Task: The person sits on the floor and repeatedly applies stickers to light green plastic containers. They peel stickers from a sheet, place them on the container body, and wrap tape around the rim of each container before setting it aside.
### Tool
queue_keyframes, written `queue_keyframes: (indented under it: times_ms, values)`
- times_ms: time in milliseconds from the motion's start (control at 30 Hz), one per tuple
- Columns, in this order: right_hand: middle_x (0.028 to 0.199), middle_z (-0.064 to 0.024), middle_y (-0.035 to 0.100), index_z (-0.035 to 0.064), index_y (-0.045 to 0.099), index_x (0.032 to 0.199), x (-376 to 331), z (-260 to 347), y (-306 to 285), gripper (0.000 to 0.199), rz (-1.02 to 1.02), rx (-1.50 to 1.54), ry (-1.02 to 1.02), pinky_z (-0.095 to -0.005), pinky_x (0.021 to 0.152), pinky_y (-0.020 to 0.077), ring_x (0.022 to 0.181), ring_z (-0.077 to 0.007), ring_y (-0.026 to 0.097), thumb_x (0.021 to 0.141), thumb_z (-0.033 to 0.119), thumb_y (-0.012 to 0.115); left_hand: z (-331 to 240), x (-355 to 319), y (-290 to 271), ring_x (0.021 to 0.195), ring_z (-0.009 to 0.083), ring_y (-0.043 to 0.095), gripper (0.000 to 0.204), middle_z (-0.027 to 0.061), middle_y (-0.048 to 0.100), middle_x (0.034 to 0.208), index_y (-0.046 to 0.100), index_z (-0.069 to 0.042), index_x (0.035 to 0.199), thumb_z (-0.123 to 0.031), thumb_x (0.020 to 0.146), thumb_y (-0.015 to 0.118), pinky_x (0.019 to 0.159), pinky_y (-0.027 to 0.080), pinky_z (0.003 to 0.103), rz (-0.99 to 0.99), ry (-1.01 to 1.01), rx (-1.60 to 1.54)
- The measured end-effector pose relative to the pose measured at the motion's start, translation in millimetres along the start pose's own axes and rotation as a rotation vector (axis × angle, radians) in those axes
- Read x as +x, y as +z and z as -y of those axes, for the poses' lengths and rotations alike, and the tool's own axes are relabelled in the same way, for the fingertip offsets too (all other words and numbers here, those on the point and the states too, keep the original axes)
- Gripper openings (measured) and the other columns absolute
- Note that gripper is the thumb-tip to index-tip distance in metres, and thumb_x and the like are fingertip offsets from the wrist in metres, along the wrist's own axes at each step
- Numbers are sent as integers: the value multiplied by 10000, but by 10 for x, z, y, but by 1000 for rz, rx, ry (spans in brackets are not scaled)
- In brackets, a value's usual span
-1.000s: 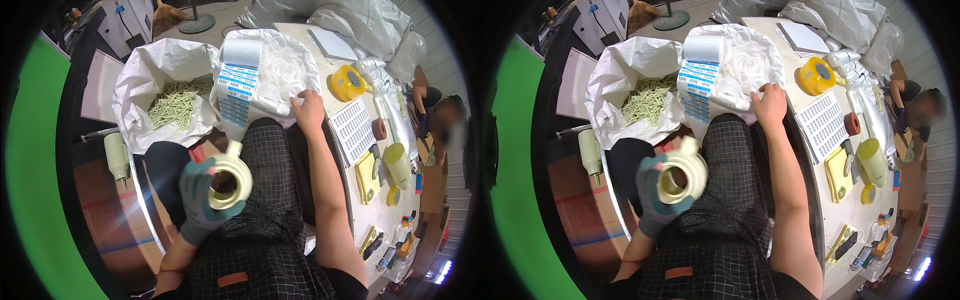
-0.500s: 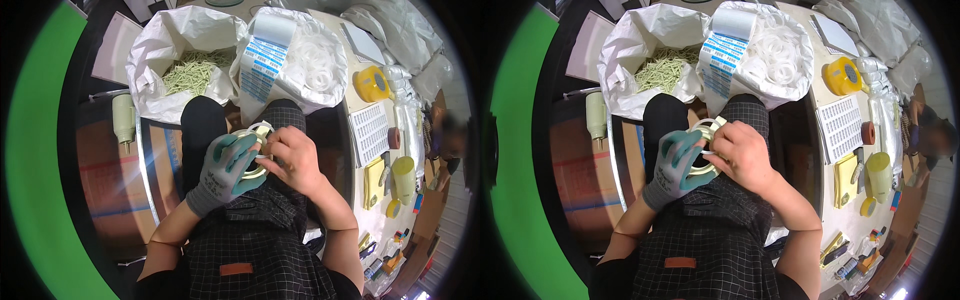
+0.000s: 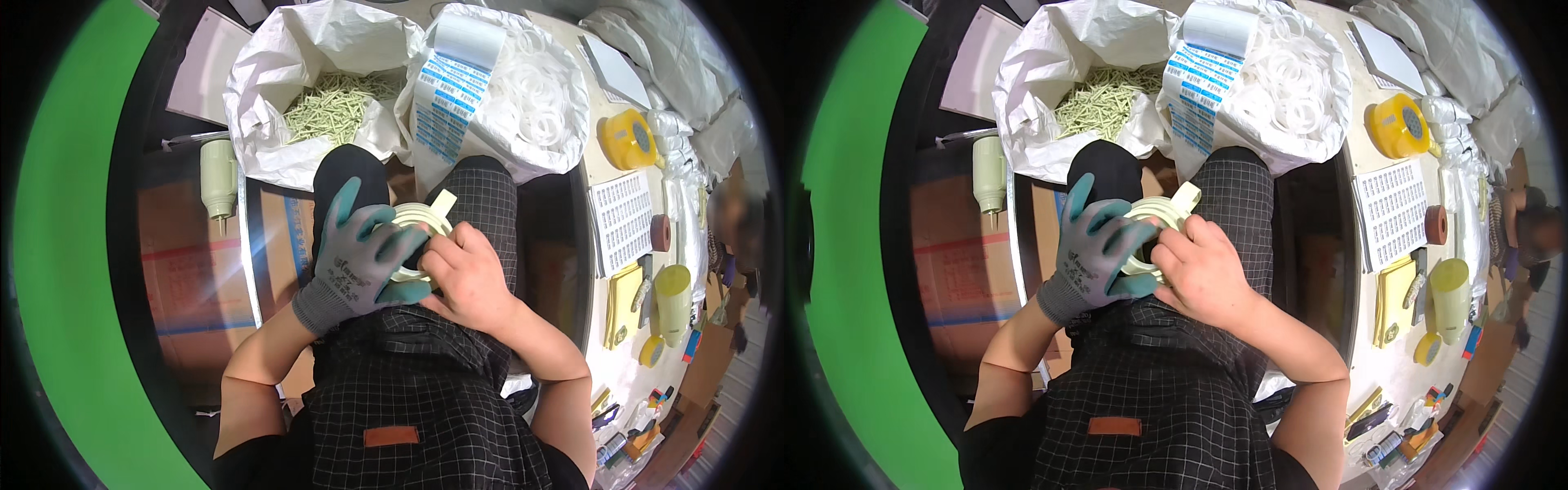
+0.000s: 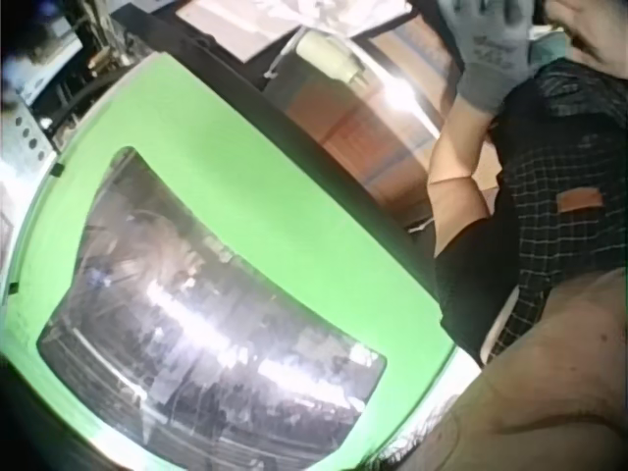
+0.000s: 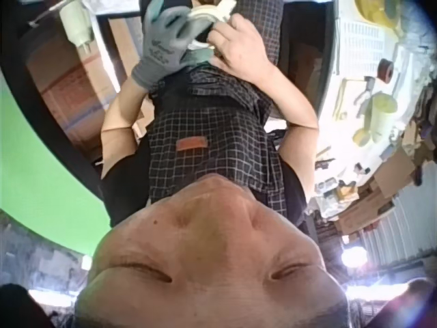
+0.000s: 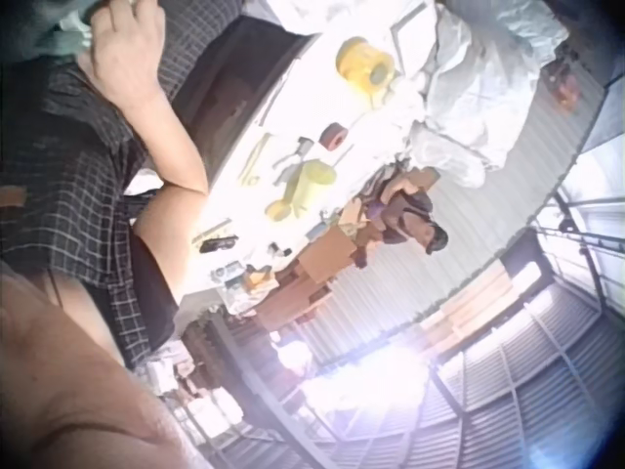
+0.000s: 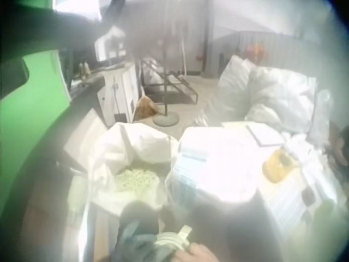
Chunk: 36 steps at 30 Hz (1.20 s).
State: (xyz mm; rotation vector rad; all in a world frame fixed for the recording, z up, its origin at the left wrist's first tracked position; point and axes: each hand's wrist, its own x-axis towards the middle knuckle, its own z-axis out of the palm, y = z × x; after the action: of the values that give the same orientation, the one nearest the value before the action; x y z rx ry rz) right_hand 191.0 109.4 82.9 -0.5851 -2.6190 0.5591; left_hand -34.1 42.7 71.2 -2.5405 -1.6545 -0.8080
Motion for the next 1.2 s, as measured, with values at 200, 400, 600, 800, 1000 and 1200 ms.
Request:
queue_keyframes:
  times_ms: [200,400,600,800,1000,1200]
  values:
    - [1053,-90,666,24,679,934,-60,-40,115,444,-134,-44,-57,-407,771,556,849,-312,586,676,293,920,-162,75,-84,1266,288,586,480,84,667,1119,746,-87,1340,-364,946,740,1282,316,692,107,-41,129]
    - [1007,-81,656,49,667,870,-68,-26,143,377,-185,-75,-74,-389,739,560,831,-297,575,765,327,897,-123,274,-139,1153,295,578,320,70,604,1021,761,-113,1150,-284,880,776,1188,417,640,178,13,172]
    - [951,-68,641,75,665,844,-92,-45,149,414,-190,-82,-35,-383,702,530,804,-287,565,771,400,911,-88,345,-192,1139,309,620,279,66,646,1136,753,-124,1083,-292,868,813,1050,500,534,178,-36,211]
    - [982,-70,658,83,668,893,-625,-243,104,554,-457,-51,-90,-374,673,489,796,-270,603,734,522,967,66,-116,221,1269,407,630,678,165,644,1437,618,-88,1446,-390,897,876,1087,503,540,37,-309,-665]
    - [1592,-243,421,9,236,1684,-1770,76,141,1128,-374,734,745,-450,970,618,1252,-329,673,887,465,892,-559,-128,372,1153,336,727,515,114,712,1386,767,-129,1262,-498,908,827,1015,561,500,183,-10,-621]
    - [1443,-210,612,21,323,1637,-1707,194,134,1018,-286,1005,916,-489,1053,589,1263,-358,690,830,274,890,414,606,605,1069,240,744,517,122,780,1259,698,-40,1387,-231,938,868,932,603,403,-88,-348,-872]
